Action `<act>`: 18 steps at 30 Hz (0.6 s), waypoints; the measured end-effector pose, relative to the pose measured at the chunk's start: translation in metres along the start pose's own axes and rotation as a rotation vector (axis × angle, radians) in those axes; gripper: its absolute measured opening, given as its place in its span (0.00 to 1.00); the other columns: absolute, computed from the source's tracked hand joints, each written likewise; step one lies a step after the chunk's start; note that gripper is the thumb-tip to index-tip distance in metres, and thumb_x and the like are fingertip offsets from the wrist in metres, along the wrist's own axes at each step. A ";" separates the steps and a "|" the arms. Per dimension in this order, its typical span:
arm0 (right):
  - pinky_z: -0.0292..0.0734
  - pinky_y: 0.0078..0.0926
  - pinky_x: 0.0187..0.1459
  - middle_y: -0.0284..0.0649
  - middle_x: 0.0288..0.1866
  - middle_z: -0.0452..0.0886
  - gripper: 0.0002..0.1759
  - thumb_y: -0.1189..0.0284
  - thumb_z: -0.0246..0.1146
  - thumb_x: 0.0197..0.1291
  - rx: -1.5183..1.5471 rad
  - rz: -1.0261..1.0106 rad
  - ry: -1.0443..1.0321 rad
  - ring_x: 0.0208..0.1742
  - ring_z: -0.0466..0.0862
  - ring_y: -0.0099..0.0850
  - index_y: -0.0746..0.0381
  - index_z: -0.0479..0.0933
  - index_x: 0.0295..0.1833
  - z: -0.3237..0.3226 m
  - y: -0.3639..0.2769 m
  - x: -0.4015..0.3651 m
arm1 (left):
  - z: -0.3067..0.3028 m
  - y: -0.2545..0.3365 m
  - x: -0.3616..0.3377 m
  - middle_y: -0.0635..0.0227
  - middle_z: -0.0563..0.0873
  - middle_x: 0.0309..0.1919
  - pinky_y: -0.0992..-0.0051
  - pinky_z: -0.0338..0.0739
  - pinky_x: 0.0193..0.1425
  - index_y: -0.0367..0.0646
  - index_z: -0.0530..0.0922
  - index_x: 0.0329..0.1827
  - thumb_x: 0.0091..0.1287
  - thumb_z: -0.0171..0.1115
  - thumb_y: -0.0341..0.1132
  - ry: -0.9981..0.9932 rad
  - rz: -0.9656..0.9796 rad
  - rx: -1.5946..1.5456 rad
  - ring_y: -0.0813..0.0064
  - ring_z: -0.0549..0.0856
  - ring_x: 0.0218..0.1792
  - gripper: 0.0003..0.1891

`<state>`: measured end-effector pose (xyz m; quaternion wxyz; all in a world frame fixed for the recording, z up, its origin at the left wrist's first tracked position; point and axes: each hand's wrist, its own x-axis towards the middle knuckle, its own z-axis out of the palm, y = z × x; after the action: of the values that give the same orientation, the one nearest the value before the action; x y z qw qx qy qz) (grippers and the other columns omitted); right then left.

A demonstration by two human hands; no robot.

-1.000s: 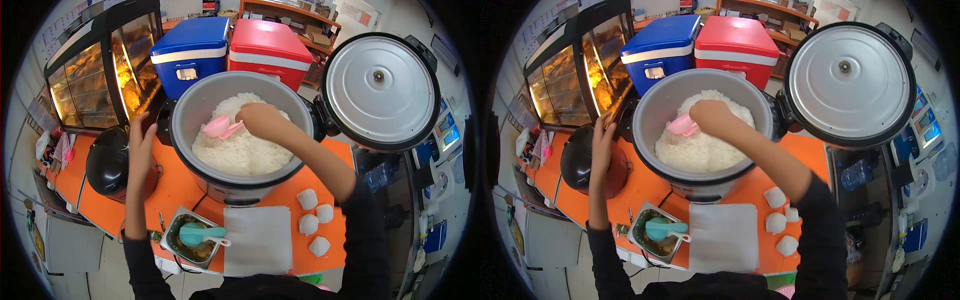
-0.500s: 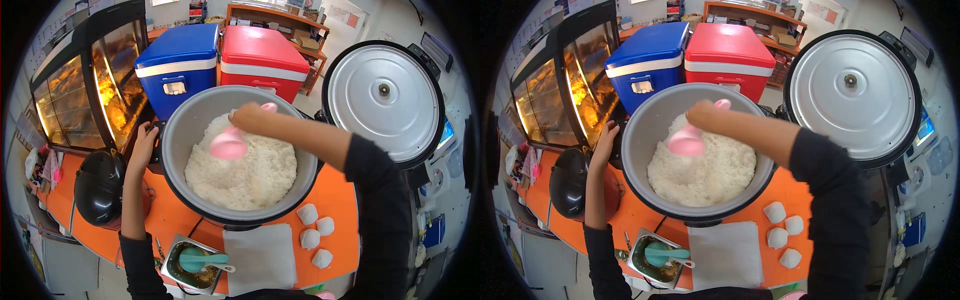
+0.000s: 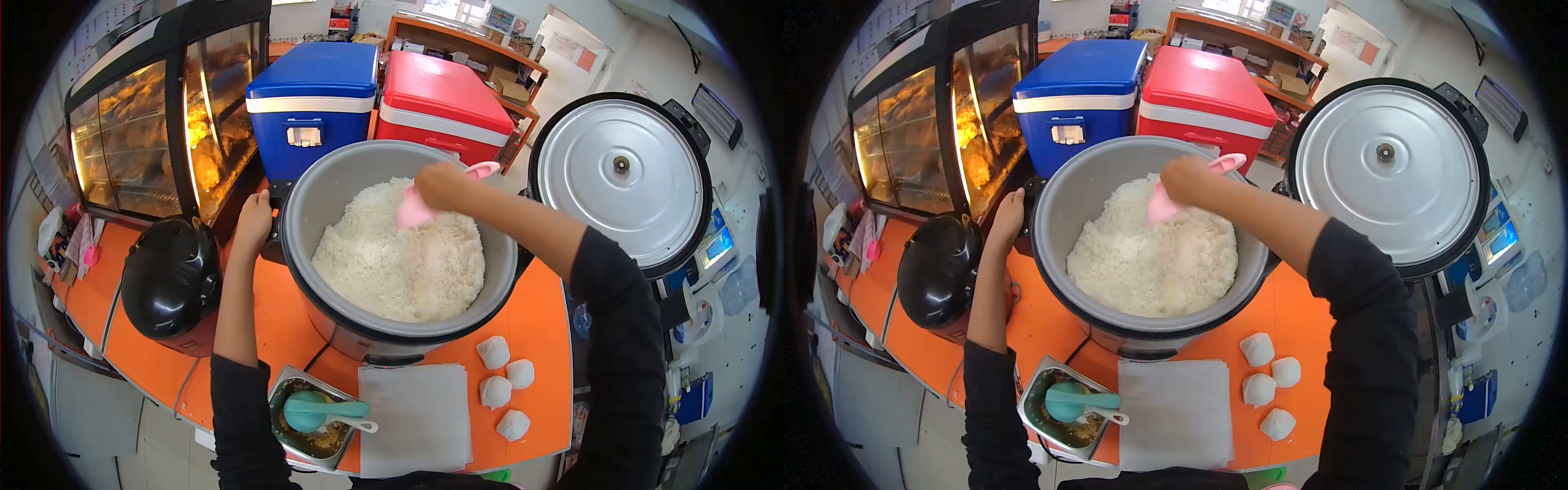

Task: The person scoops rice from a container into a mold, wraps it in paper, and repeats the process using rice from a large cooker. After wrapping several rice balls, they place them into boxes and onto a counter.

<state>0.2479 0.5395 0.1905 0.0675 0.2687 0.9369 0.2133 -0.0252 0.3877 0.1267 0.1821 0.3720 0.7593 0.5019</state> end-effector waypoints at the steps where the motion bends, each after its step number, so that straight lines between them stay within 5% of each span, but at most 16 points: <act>1: 0.74 0.35 0.29 0.38 0.27 0.81 0.08 0.68 0.58 0.46 -0.031 0.065 0.049 0.32 0.82 0.36 0.58 0.81 0.27 -0.002 -0.001 0.007 | 0.001 0.001 -0.003 0.51 0.80 0.38 0.68 0.70 0.48 0.30 0.73 0.45 0.68 0.42 0.44 0.001 -0.004 0.002 0.62 0.80 0.41 0.22; 6: 0.75 0.35 0.36 0.38 0.34 0.83 0.10 0.68 0.56 0.49 -0.177 0.003 -0.144 0.40 0.82 0.35 0.58 0.82 0.31 0.015 -0.003 0.027 | 0.002 0.002 0.000 0.49 0.80 0.37 0.67 0.70 0.46 0.30 0.74 0.43 0.68 0.41 0.45 0.010 -0.051 -0.034 0.60 0.80 0.41 0.23; 11: 0.70 0.40 0.47 0.46 0.46 0.79 0.22 0.57 0.46 0.60 0.097 -0.094 -0.536 0.49 0.77 0.43 0.62 0.78 0.43 -0.003 -0.014 -0.001 | 0.007 -0.011 0.013 0.48 0.80 0.37 0.66 0.69 0.47 0.31 0.75 0.41 0.68 0.41 0.45 -0.015 -0.069 -0.055 0.56 0.79 0.43 0.22; 15: 0.69 0.41 0.42 0.52 0.37 0.80 0.26 0.55 0.45 0.61 0.346 -0.054 -0.838 0.40 0.79 0.43 0.67 0.78 0.38 -0.013 -0.025 -0.036 | 0.007 -0.002 0.005 0.48 0.80 0.37 0.65 0.69 0.47 0.31 0.75 0.40 0.68 0.41 0.44 0.011 -0.062 -0.100 0.56 0.79 0.43 0.22; 18: 0.68 0.43 0.43 0.56 0.34 0.79 0.28 0.55 0.42 0.63 0.537 -0.071 -0.702 0.37 0.77 0.47 0.70 0.77 0.36 -0.017 -0.032 -0.071 | 0.010 -0.005 0.011 0.48 0.80 0.37 0.64 0.69 0.47 0.31 0.75 0.41 0.68 0.41 0.44 -0.015 -0.092 -0.146 0.55 0.79 0.42 0.22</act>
<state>0.2889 0.4712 0.1924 0.3166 0.3004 0.8881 -0.1444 -0.0279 0.4005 0.1188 0.2373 0.3261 0.7357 0.5441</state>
